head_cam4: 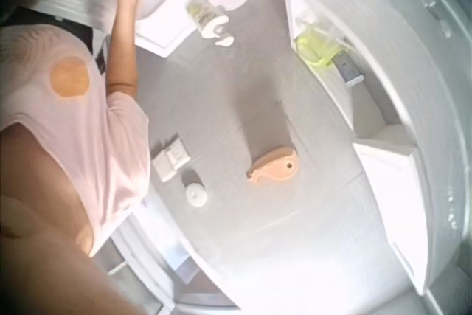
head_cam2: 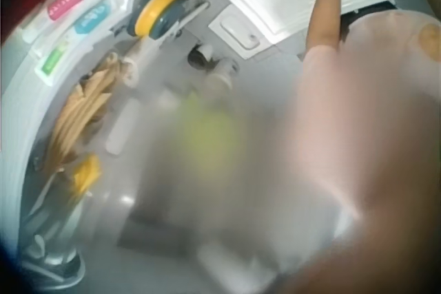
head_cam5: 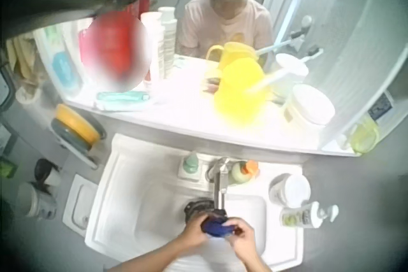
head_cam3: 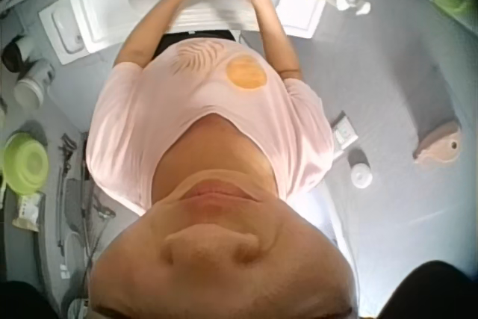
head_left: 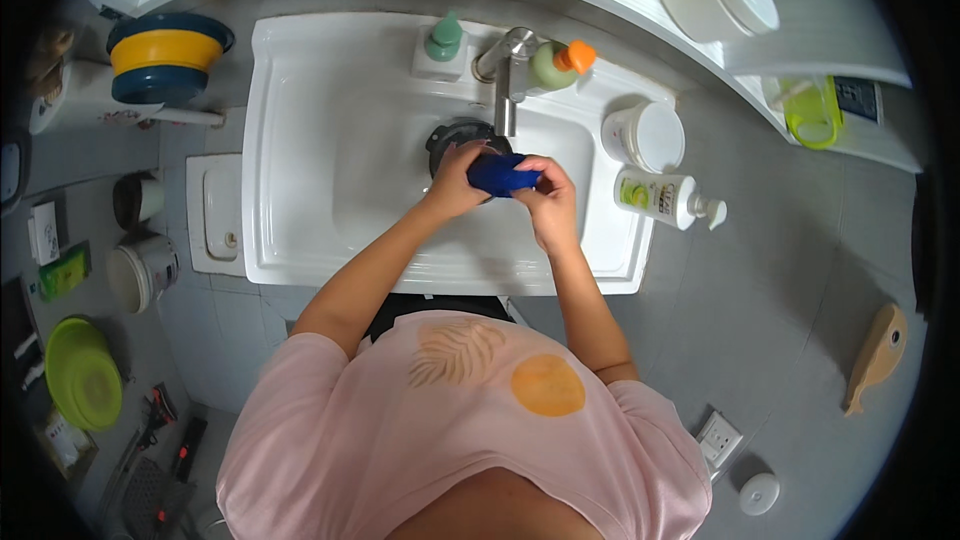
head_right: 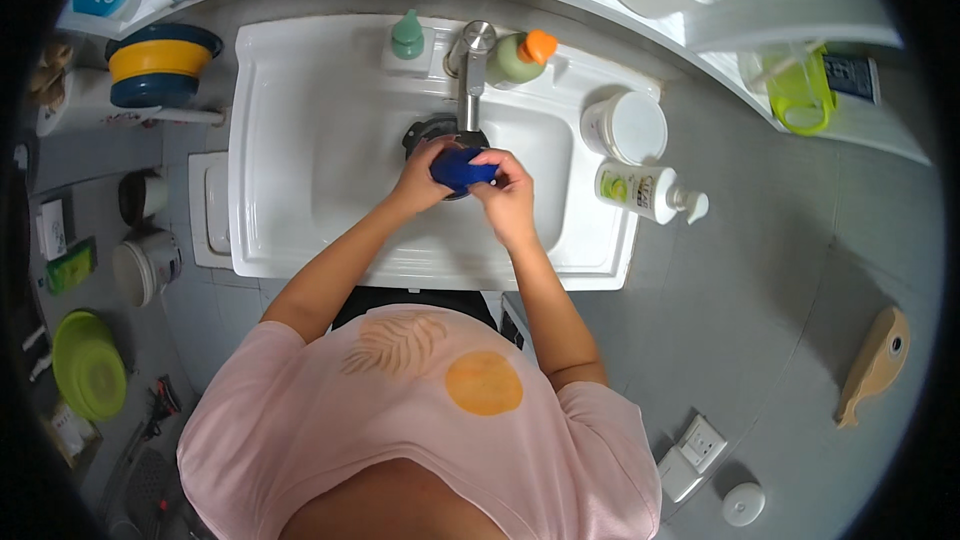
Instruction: The person cleans a bathroom sink by first rinsing a blue cloth and wiping the basin. They then retrieve a white container from a cabinet, pour a white powder into a dark bowl, and add liquid from a red tube. The person mixes the contents with the cloth and scrubs the sink basin and faucet area.
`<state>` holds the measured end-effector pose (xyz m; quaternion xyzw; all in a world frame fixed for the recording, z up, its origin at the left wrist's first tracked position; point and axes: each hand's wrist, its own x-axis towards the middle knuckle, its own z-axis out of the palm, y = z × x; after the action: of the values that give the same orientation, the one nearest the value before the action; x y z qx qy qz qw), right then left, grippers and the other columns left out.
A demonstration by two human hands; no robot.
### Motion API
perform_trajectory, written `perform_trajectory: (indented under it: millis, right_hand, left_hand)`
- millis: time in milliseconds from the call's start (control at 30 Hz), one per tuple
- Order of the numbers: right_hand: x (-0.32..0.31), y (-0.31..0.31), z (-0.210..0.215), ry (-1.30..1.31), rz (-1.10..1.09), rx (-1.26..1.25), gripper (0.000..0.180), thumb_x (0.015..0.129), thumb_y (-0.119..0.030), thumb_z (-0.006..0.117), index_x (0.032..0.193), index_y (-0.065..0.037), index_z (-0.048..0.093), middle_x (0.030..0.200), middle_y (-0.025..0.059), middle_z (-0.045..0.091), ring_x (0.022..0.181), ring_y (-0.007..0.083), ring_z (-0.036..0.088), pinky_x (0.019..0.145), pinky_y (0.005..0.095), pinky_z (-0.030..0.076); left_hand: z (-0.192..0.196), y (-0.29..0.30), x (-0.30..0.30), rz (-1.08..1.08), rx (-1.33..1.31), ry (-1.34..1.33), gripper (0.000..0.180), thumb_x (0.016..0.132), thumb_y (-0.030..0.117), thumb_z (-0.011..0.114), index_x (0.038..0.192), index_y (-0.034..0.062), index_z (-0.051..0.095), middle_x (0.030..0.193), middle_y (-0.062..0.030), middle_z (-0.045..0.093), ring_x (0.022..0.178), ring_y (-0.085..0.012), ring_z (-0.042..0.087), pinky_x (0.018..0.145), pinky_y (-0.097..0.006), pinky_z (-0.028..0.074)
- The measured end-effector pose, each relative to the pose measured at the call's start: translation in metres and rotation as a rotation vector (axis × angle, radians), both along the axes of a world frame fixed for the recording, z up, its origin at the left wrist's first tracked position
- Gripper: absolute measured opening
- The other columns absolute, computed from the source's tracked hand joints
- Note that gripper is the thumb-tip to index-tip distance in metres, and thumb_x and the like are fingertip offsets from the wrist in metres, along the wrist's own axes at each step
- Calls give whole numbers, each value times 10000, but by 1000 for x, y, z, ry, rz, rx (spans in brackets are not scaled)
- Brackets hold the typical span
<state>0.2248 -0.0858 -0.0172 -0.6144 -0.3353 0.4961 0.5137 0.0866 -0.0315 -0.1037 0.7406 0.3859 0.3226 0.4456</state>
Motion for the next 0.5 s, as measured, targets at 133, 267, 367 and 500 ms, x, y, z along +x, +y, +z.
perform_trajectory:
  millis: [133,267,367,500]
  right_hand:
    - [26,-5,9,355,-121,-209,374,737,99,494,1074,-43,571,1004,89,556,885,168,573,726,241,494]
    - [42,-24,-11,203,252,-95,452,793,-36,568,1230,-79,463,1262,87,432,1116,192,467,880,311,428]
    - [31,-13,-10,840,253,12,616,813,-195,624,1337,-111,312,1325,59,356,1180,180,395,945,329,368]
    - [-4,-12,-23,677,198,-167,694,780,-266,681,1329,-127,279,1206,67,433,1090,208,455,841,396,449]
  left_hand:
    - [25,16,-5,17,-739,-342,592,563,-11,623,1133,33,470,1044,-68,542,959,-177,541,859,-290,433]
    - [66,20,-6,-157,-979,-499,580,568,-26,476,1148,0,460,1047,-111,535,961,-200,544,855,-308,449]
    - [76,26,0,-254,-1218,-604,476,615,-4,498,1091,-26,489,997,-97,537,904,-188,549,811,-299,462]
    - [68,25,21,66,-1415,-895,309,773,87,518,1073,16,492,982,-101,538,863,-193,552,759,-315,477]
